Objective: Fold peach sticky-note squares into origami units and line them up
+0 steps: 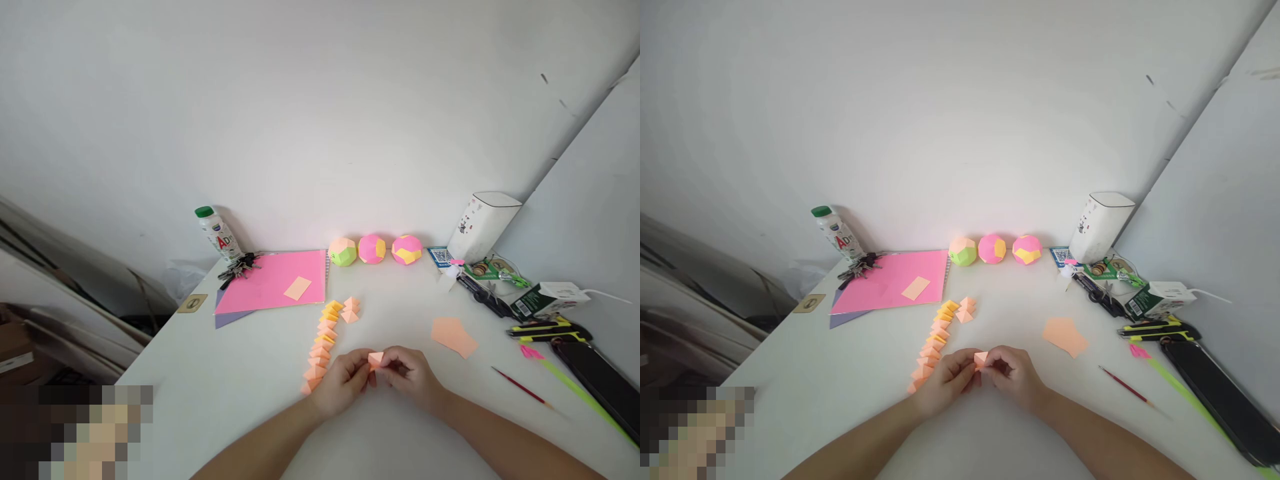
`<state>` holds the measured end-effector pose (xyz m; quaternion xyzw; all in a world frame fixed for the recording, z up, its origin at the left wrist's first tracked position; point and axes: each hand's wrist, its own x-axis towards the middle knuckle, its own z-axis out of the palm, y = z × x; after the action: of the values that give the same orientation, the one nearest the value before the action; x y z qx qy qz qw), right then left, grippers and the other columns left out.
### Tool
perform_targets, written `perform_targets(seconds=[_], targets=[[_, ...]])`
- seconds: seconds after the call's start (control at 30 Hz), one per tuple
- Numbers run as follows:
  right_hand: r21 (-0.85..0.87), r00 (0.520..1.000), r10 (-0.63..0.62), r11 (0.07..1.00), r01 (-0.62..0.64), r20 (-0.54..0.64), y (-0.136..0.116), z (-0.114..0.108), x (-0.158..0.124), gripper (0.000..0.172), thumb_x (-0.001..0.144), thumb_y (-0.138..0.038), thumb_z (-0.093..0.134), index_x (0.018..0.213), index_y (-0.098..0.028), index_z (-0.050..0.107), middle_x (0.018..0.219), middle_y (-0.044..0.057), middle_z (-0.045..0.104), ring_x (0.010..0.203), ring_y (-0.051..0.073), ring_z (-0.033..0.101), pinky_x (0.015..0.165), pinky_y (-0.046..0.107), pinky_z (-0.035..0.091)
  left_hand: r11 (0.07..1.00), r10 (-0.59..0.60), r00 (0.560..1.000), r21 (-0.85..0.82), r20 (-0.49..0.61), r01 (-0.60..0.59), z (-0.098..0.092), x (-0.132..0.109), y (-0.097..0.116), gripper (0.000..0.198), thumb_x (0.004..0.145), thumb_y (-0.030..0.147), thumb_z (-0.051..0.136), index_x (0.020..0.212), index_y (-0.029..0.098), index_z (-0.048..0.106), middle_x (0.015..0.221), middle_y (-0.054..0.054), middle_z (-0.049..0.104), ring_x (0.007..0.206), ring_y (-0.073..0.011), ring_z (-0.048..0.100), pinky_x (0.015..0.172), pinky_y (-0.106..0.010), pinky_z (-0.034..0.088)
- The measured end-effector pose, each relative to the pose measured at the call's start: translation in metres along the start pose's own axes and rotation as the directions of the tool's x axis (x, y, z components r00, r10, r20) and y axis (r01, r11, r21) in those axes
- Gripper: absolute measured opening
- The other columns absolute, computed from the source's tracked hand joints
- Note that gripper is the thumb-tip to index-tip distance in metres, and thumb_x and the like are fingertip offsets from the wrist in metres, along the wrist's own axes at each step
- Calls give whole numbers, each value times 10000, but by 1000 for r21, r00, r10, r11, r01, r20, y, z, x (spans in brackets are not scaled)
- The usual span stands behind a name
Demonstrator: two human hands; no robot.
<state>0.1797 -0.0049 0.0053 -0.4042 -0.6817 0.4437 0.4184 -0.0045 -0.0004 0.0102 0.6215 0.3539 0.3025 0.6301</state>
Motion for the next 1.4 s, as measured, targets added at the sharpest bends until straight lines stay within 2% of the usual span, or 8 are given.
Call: perform_targets(seconds=[0.23, 0.37, 0.5, 0.57, 0.8, 0.93, 1.17, 1.4], targets=[[120, 982, 188, 974, -190, 27, 3, 0, -1, 210, 833, -312, 582, 768, -222, 404, 600, -35, 590, 483, 109, 503, 475, 234, 406, 997, 57, 998, 55, 25, -58, 4, -2, 7, 286, 900, 232, 429, 1120, 187, 606, 819, -47, 627, 716, -142, 511, 606, -246, 382], [163, 980, 192, 967, -197, 42, 0, -1, 0, 192, 814, -226, 572, 889, -235, 395, 700, -50, 564, 526, 96, 518, 509, 228, 412, 1000, 15, 1000, -21, -7, -15, 3, 0, -3, 295, 893, 235, 434, 1153, 171, 557, 747, -30, 598, 652, -122, 503, 569, -231, 373], [140, 982, 154, 976, -169, 110, 0, 0, -1, 427, 799, -167, 552, 1157, -250, 335, 809, -16, 611, 618, 118, 554, 562, 247, 434, 1000, 27, 998, 3, -57, -27, 3, 1, -14, 350, 872, 243, 462, 1214, 171, 469, 650, 22, 512, 615, -122, 509, 565, -234, 391], [120, 978, 148, 979, -166, 147, 1, 1, -1, 459, 806, -153, 532, 1203, -251, 322, 855, 4, 641, 640, 123, 570, 573, 252, 438, 994, 77, 996, 86, -41, -73, 4, 0, -15, 362, 874, 231, 455, 1232, 186, 454, 649, 27, 515, 639, -130, 522, 601, -249, 410], [21, 980, 135, 990, -139, 149, 5, 2, -2, 426, 750, -104, 534, 1142, -225, 418, 895, 25, 681, 527, 88, 509, 492, 218, 394, 949, 167, 985, 267, 31, -169, 5, -1, -6, 428, 853, 167, 435, 1280, 194, 459, 592, 48, 476, 519, -100, 405, 513, -220, 329], [23, 978, 144, 989, -149, 153, 2, 3, -2, 408, 725, -93, 513, 1098, -229, 422, 878, 19, 684, 499, 84, 469, 480, 215, 370, 977, 89, 996, 193, 15, -90, 5, -1, -4, 453, 831, 153, 453, 1280, 202, 490, 556, 66, 385, 495, -92, 347, 484, -212, 298], [33, 974, 149, 987, -157, 170, -3, -1, -1, 371, 720, -97, 495, 1063, -224, 437, 844, 12, 671, 472, 74, 402, 464, 207, 334, 990, 42, 998, 138, -36, -36, 5, -1, -9, 404, 835, 183, 468, 1234, 191, 529, 595, 50, 418, 542, -99, 399, 519, -218, 336], [12, 976, 119, 992, -123, 184, 4, 0, -3, 414, 706, -80, 493, 1093, -218, 451, 964, 40, 650, 513, 78, 451, 499, 213, 379, 997, -5, 999, 80, -49, 9, 5, 0, -4, 307, 826, 193, 489, 1117, 181, 589, 608, 55, 362, 551, -98, 353, 540, -232, 339]])
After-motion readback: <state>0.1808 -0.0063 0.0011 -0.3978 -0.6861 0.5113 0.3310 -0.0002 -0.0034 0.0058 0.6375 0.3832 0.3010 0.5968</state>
